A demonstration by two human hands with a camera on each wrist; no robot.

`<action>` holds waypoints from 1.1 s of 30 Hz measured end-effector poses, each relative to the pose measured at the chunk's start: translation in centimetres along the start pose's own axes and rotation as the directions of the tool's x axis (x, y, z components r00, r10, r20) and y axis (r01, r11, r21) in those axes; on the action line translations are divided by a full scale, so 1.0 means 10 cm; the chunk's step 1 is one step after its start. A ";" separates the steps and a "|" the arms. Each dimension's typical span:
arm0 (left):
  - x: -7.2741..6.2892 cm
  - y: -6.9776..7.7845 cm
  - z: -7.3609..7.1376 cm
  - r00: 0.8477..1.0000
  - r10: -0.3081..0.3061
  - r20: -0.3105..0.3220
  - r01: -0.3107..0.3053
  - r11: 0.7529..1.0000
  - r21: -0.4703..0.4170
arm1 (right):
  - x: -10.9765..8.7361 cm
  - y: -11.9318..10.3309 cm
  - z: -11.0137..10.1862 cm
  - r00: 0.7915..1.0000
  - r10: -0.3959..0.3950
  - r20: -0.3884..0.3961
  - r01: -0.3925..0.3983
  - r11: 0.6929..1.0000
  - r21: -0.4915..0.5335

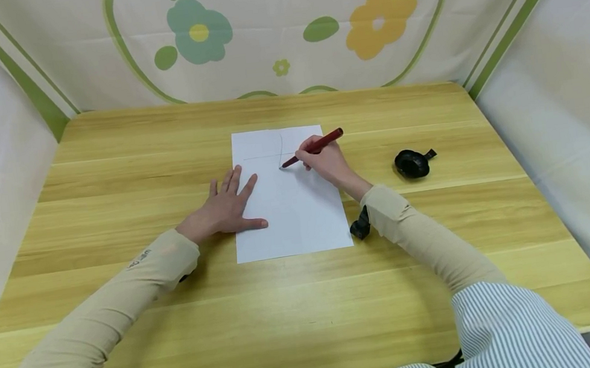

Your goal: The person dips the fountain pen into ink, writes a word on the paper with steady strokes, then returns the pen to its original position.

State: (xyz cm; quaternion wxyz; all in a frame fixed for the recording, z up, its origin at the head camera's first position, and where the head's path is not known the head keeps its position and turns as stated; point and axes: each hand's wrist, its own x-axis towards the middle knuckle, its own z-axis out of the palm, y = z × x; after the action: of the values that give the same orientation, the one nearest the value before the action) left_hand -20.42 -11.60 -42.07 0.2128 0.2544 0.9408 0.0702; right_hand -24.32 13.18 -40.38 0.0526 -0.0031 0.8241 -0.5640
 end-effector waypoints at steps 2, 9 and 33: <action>-0.01 0.01 -0.01 1.000 -0.005 0.002 0.004 1.000 0.006 | 0.00 0.01 0.00 1.000 0.004 0.004 -0.004 1.000 -0.001; -0.02 0.02 -0.02 1.000 -0.008 0.008 0.008 1.000 0.011 | -0.01 0.02 0.01 1.000 0.007 0.013 -0.007 1.000 0.002; -0.01 0.01 -0.02 1.000 -0.005 0.006 0.005 1.000 0.001 | -0.06 0.04 0.01 0.999 -0.010 0.046 0.010 1.000 0.010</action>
State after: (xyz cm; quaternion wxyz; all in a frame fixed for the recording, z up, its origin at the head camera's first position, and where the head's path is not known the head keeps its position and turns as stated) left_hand -20.38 -11.54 -41.84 0.2155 0.2522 0.9409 0.0682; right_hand -23.69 13.27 -40.69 0.0690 -0.0201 0.8198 -0.5682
